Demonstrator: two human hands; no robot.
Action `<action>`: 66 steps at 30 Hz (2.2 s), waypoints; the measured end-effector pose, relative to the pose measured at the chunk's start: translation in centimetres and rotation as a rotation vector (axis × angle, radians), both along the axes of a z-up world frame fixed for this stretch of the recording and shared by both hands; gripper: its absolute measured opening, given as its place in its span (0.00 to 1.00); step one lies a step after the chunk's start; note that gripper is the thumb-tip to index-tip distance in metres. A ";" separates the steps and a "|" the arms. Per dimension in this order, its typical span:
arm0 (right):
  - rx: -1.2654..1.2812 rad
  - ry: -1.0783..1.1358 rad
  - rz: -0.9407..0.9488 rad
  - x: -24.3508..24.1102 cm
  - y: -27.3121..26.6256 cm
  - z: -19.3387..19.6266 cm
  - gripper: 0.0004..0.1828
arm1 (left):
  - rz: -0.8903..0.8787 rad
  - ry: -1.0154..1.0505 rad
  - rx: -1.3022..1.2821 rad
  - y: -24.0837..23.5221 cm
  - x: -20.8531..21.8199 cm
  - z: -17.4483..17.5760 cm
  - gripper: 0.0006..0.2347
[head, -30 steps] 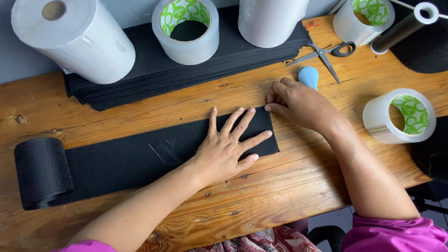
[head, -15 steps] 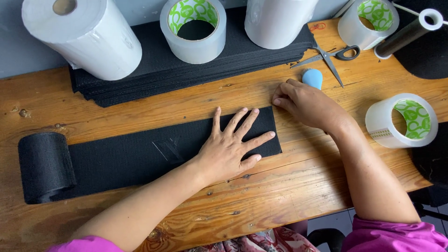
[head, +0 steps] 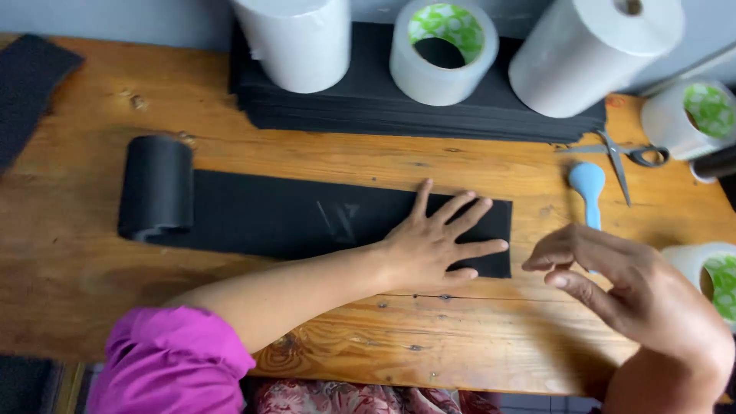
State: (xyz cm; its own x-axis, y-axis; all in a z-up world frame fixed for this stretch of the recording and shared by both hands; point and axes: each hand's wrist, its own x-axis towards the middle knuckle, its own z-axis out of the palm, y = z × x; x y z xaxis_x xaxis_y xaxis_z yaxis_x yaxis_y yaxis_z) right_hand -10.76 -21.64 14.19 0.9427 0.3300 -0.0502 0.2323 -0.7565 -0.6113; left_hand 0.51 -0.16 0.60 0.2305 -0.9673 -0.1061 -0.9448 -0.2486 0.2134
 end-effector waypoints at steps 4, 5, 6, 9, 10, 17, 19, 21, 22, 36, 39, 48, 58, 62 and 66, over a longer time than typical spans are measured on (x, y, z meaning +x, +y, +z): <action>-0.150 -0.086 -0.093 2.6 1.4 -4.8 0.13 | 0.037 -0.015 0.012 -0.1 -0.3 -1.1 0.27; -0.313 -0.102 -0.155 3.5 0.2 -7.4 0.16 | 0.050 -0.066 -0.057 -0.2 -0.4 -1.7 0.26; -0.473 -0.121 -0.222 4.4 -1.0 -10.0 0.19 | 0.060 -0.116 -0.127 -0.5 -0.5 -2.3 0.26; -0.504 0.043 -0.304 4.9 -1.8 -10.9 0.21 | 0.026 -0.067 -0.083 -0.3 -0.4 -1.8 0.25; -0.510 0.035 -0.291 4.9 -1.5 -10.8 0.21 | 0.041 -0.072 -0.089 -0.2 -0.4 -1.8 0.25; -0.596 0.380 -0.579 6.3 0.4 -8.1 0.20 | 0.021 -0.056 -0.064 -0.1 -0.2 -1.4 0.25; -0.549 0.381 -0.600 6.5 0.4 -8.0 0.19 | 0.021 -0.046 -0.069 -0.2 -0.4 -1.7 0.25; -0.322 0.467 -0.695 6.7 0.9 -7.2 0.16 | 0.040 -0.087 -0.102 -0.3 -0.4 -2.0 0.25; -0.322 0.467 -0.697 6.8 1.3 -6.9 0.16 | 0.038 -0.086 -0.102 -0.1 -0.4 -1.6 0.25; -0.071 0.526 -0.620 6.9 -0.9 -7.3 0.16 | 0.004 0.030 -0.093 0.4 -0.1 -0.7 0.25; -0.102 0.506 -0.622 6.9 0.1 -7.0 0.16 | 0.004 0.060 -0.094 0.5 -0.2 -0.5 0.25; -0.419 0.265 -0.545 6.6 -0.8 -10.5 0.17 | 0.043 -0.003 -0.076 -0.1 -0.2 -1.1 0.26; -0.469 0.168 -0.516 6.6 -1.8 -11.5 0.14 | 0.095 -0.127 -0.228 0.7 1.0 -4.6 0.30; -0.473 0.191 -0.545 6.5 -2.1 -10.8 0.13 | 0.122 -0.124 -0.239 2.4 1.8 -4.3 0.30; -0.515 0.176 -0.549 6.4 -3.2 -11.4 0.14 | 0.149 -0.054 -0.150 6.1 2.8 -3.0 0.33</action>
